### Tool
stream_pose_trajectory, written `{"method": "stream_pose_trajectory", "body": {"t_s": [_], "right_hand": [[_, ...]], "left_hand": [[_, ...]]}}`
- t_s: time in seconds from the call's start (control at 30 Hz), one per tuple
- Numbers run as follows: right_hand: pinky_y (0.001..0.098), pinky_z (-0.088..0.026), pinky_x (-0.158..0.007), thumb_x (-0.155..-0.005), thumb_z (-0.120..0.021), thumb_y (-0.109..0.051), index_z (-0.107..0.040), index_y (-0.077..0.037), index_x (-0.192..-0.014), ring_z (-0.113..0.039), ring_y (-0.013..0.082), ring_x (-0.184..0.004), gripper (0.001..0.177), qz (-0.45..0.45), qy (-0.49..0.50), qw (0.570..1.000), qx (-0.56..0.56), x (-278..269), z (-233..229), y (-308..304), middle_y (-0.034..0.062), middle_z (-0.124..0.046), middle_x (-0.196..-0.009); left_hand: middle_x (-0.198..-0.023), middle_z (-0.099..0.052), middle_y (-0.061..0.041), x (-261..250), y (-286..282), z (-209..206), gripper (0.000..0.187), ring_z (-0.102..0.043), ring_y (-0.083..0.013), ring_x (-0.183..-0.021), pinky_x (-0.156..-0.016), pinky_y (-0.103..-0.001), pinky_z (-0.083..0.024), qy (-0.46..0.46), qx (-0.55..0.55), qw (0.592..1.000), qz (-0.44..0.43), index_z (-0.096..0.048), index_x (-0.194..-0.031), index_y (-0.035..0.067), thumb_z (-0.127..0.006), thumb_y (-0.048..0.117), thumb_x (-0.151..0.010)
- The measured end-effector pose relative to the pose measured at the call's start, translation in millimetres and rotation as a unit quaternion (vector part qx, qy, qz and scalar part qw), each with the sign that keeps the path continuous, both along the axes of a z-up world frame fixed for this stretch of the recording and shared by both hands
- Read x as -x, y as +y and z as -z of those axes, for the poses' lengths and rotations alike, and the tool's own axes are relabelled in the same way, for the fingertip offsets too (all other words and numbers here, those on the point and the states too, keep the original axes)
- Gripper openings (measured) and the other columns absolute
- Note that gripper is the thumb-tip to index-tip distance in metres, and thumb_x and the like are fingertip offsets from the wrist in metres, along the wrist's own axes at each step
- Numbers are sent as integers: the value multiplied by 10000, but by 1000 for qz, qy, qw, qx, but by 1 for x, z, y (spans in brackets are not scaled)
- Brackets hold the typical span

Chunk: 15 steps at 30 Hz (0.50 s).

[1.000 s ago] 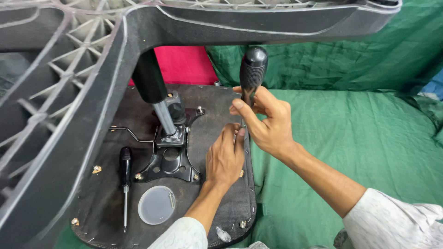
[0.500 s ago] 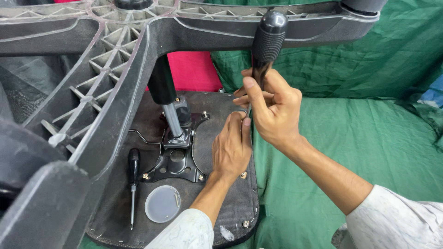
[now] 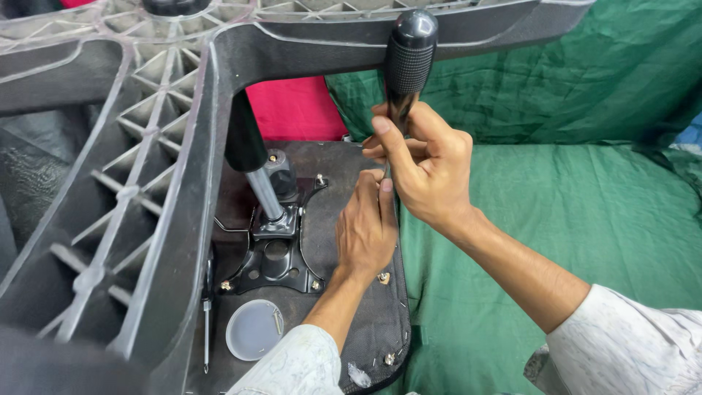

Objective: The person uses a screwdriver to tighten screws on the underside of a chair base, securing the fabric cover to the metal frame. The hands repeatedly position and turn the screwdriver at multiple screw locations around the base.

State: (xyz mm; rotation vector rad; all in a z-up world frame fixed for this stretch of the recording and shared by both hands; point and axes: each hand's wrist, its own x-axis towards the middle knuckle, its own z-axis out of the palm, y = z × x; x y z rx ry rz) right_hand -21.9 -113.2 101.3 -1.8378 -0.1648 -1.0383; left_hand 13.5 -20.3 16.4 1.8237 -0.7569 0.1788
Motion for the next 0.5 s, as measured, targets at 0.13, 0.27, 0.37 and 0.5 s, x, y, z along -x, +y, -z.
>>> {"method": "stream_pose_trajectory", "body": {"t_s": [0.13,0.27,0.37,0.5], "right_hand": [[272,-676,-745,-1076,-640,-98,-655,65,-1197,-802,178,-871,203,11,7,1000,26,-2,0,-6,98,-751,-944],[277,-682,-767,-1078,-647,-96,-663,56,-1196,-806,174,-895,192,12,5,999,33,-6,0,-9,93,-762,-959],[280,-686,-777,-1082,-650,-91,-663,56,-1199,-803,174,-904,189,1,-1,1000,26,-10,-1,-12,96,-761,-975],[269,-667,-736,-1069,-666,-85,-668,54,-1180,-805,173,-893,178,-9,8,999,31,-12,-1,-13,97,-762,-953]], "left_hand": [[-1031,-698,-209,-2,-7,1,311,-680,-455,-925,-739,-546,-500,-11,30,999,5,-508,-1168,87,-377,360,-1101],[-1038,-690,-233,-6,-14,2,312,-666,-475,-941,-744,-557,-486,-19,47,999,-6,-508,-1176,83,-370,356,-1113],[-1012,-683,-244,-7,-16,3,315,-664,-479,-931,-743,-556,-482,-4,45,999,-11,-497,-1175,75,-363,353,-1118],[-982,-670,-248,-9,-18,4,326,-663,-474,-902,-743,-548,-479,-7,58,998,-13,-475,-1194,61,-342,349,-1122]]}}
